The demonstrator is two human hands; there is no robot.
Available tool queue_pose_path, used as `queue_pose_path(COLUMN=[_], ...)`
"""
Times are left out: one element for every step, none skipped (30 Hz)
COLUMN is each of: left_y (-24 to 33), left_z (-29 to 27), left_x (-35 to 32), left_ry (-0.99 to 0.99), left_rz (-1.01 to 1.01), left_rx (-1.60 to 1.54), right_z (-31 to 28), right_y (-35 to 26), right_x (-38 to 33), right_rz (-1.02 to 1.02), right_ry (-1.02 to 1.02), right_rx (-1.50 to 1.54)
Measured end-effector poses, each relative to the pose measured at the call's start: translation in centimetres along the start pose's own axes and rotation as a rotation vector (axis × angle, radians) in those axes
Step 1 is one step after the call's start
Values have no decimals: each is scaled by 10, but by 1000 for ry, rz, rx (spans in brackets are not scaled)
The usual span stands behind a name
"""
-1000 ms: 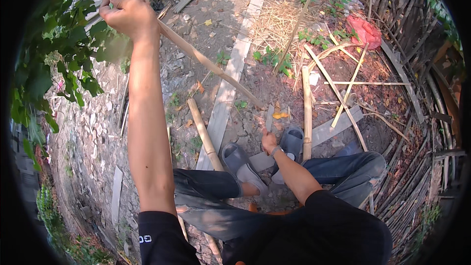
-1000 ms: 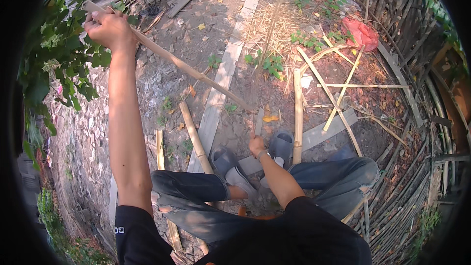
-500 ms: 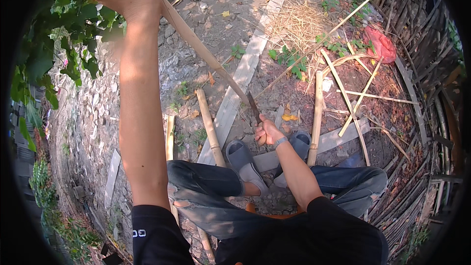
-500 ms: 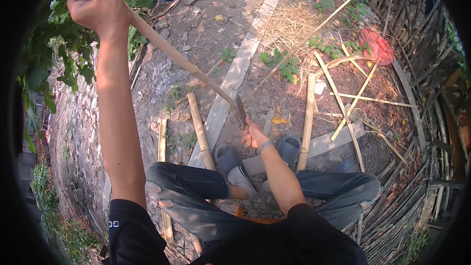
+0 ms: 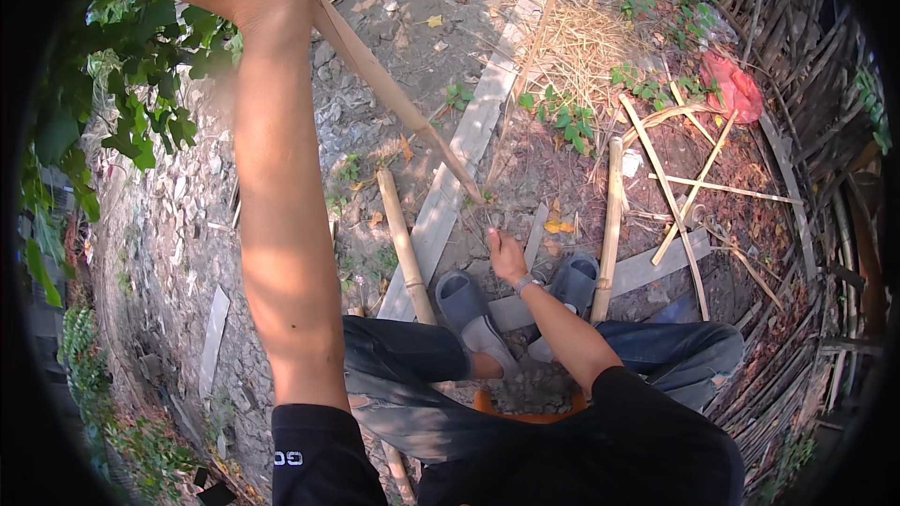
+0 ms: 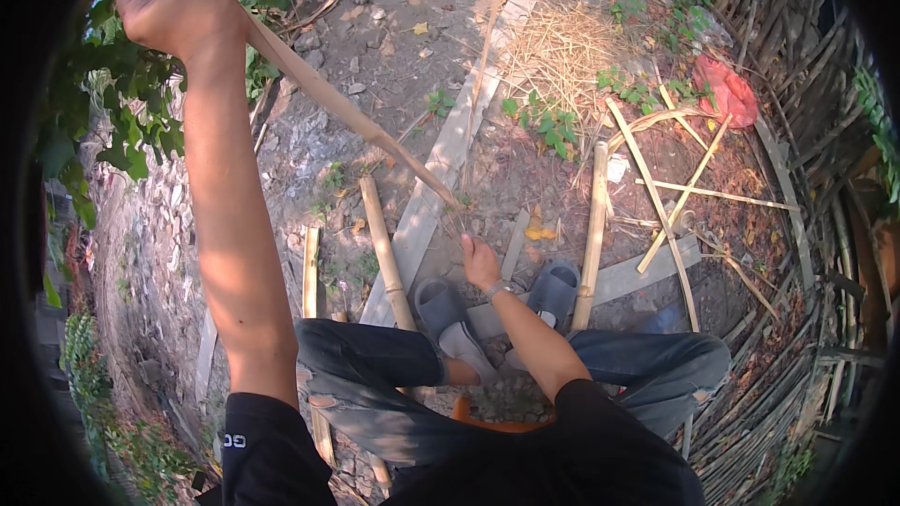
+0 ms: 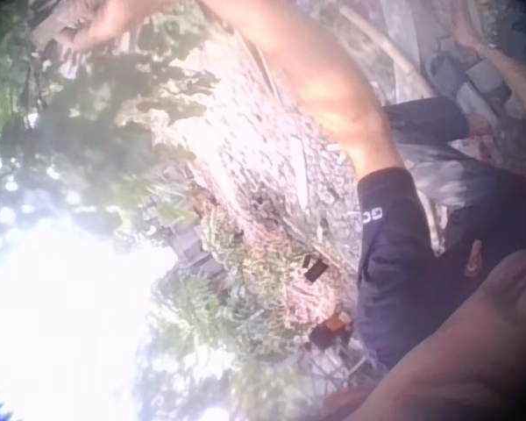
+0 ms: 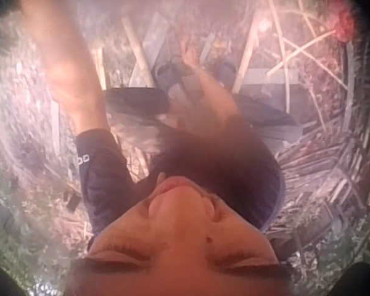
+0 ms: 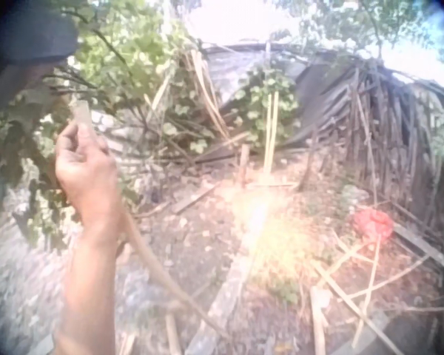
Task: The person splits a bamboo pole into thin strips using a machete and a wooden mallet. They hold the bamboo vertically, strike it with the mallet to drive the blade, and then pull the split sections apart.
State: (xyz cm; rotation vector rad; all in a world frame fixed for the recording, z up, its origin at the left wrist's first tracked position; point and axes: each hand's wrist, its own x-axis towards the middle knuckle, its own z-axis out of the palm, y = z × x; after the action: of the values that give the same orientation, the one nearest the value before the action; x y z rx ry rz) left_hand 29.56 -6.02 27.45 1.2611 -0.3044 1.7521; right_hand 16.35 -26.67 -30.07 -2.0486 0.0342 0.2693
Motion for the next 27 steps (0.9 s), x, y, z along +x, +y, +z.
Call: queue_pose_path(left_y=[1, -6, -14, -22, -27, -32, -30, -22, -23, -26, -29, -34, -38, -43, -44, -42, -40, -37, -36, -34, -32, -30, -24, -19, -15, -8, -5], left_z=[0, -16, -29, -31, -38, -43, -39, -40, -36, -43, -51, -53, -57, -63, -70, -77, -79, -79, -78, -79, -80, -80, -81, -82, -81, -81, -84], left_x=[-1, 6, 17, 23, 22, 20, 20, 12, 15, 18, 20, 22, 23, 26, 28, 30, 28, 27, 27, 28, 28, 28, 28, 27, 25, 24, 28], left_ry=[0, 7, 10, 4, -1, -8, -11, -2, -5, -2, 0, -11, -27, -39, -50, -49, -50, -53, -59, -66, -71, -89, -87, -85, -87, -99, -100], left_rz=[-9, 7, 33, 41, 30, 18, 18, -139, -153, -170, -196, -216, -235, -244, -253, -256, -266, -276, -288, -299, -311, -314, -327, -340, -353, -358, -356], left_rx=[4, 42, 70, 71, 91, 109, 111, 67, 70, 91, 112, 131, 100, 75, 53, 76, 84, 90, 57, 27, -2, -10, -4, 3, 6, 23, 11], right_z=[3, 5, 9, 15, 18, 19, 15, 9, 4, 0, -7, -15, -25, -40, -56, -73, -93, -113, -125, -133, -140, -148, -155, -162, -173, -190, -211], right_y=[37, 33, 19, 17, 25, 36, 36, 36, 36, 23, 15, 6, -4, -13, -27, -47, -63, -72, -72, -71, -73, -78, -95, -113, -133, -154, -181], right_x=[-3, -18, -21, -9, -10, -13, -9, -5, 0, -2, -4, -4, -6, -10, -19, -31, -43, -57, -67, -76, -85, -92, -98, -105, -111, -109, -98], right_rz=[469, 547, 617, 731, 857, 974, 993, 1009, 1020, 956, 931, 905, 878, 952, 938, 922, 903, 879, 868, 856, 842, 835, 804, 775, 744, 774, 801], right_ry=[-315, -308, -298, -302, -310, -308, -363, -417, -472, -407, -338, -268, -200, -224, -245, -270, -279, -362, -397, -434, -474, -518, -532, -546, -558, -608, -673], right_rx=[-67, -37, 4, 317, 619, 927, 1029, 1133, 1238, 1124, 1101, 1079, 1055, 1116, 1103, 1087, 1079, 1157, 1255, 1351, 1445, 1543, 1541, 1538, 1540, 1625, 1708])
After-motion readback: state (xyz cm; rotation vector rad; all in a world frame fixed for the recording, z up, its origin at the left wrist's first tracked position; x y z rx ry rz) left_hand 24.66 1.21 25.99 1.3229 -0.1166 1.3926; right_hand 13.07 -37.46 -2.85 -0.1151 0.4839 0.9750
